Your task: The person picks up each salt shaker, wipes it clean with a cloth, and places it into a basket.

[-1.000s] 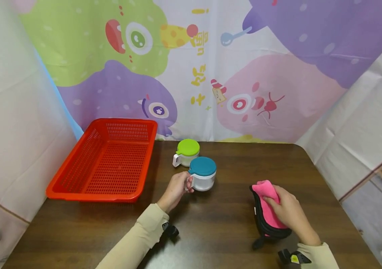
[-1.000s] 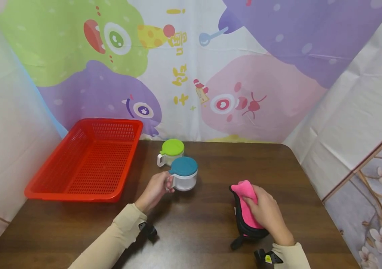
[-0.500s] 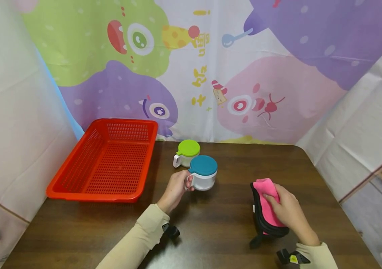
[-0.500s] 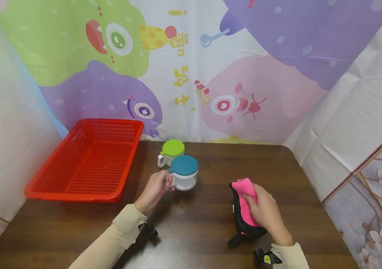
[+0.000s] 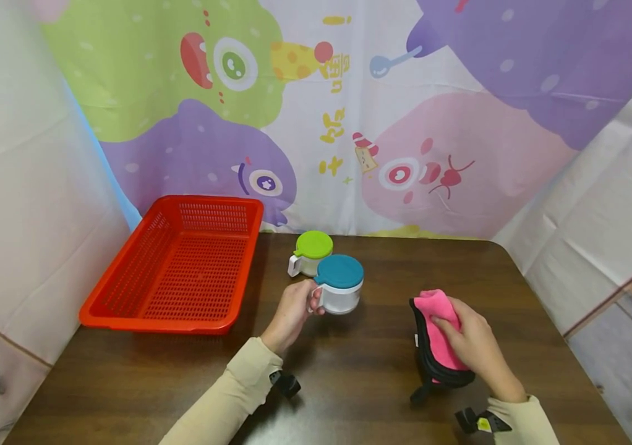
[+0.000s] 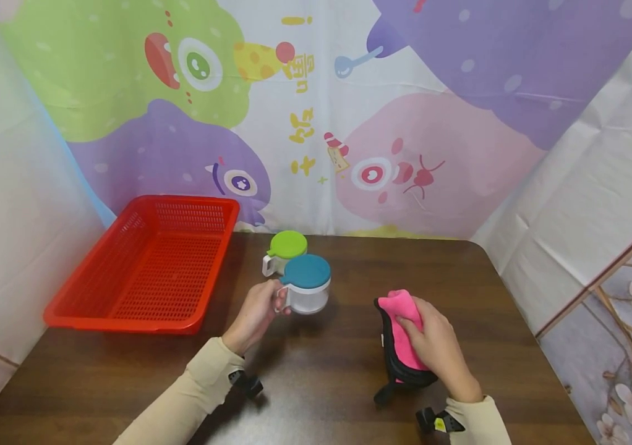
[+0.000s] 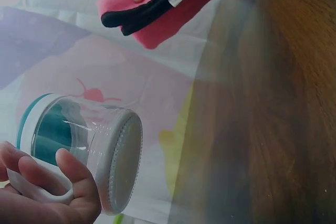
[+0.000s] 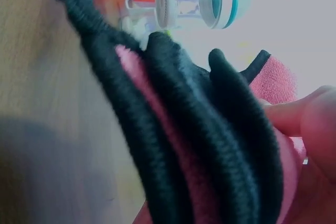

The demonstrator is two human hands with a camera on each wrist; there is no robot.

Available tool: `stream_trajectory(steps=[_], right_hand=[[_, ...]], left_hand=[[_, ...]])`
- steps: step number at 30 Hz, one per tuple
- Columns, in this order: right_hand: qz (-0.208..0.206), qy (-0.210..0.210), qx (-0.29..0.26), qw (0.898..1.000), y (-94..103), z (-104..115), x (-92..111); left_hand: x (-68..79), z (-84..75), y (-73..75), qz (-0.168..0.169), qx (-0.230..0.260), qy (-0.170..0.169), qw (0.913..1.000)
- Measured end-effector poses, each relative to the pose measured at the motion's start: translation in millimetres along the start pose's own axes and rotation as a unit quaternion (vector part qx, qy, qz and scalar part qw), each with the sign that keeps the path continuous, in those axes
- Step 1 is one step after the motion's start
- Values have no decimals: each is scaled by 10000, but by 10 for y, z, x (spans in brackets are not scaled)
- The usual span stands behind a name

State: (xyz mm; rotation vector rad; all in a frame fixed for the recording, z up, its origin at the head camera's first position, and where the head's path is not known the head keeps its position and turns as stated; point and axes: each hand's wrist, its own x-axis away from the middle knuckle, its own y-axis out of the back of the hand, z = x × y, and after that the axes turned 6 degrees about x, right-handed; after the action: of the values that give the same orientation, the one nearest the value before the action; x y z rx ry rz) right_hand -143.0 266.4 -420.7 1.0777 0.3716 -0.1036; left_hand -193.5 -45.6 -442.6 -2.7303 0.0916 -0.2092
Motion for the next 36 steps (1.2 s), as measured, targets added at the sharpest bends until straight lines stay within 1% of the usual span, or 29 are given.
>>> stream_trajectory(steps=[7,11,16,18,22,26,31,36], right_hand=[[-35,89,6,10000,20,27,-78],[-60,99,-12,9999,33,43,-106],[-37,85,-94,9999,58,61,-125],[-66,104,-137,9998,62,66,-130],[-240,256,-204,9992,43,72,-131],[-306,314,-370,9984,4,96,-133],[-205,297,-523,9980,-22,146,-135],[14,251,-680,9974,-22,181,-139]], left_hand=[[-28,-49,-32,29,-71,-68,9999],[-45,-57,-39,6,-40,-50,10000],[-40,-69,-48,28,123,-40,9999],[-35,-79,-55,31,205,-61,9998],[-19,-102,-68,19,221,-113,9997],[-11,-116,-80,4,245,-137,9996],[-13,-122,-99,1,277,-111,9996],[-5,-121,-110,5,266,-58,9996]])
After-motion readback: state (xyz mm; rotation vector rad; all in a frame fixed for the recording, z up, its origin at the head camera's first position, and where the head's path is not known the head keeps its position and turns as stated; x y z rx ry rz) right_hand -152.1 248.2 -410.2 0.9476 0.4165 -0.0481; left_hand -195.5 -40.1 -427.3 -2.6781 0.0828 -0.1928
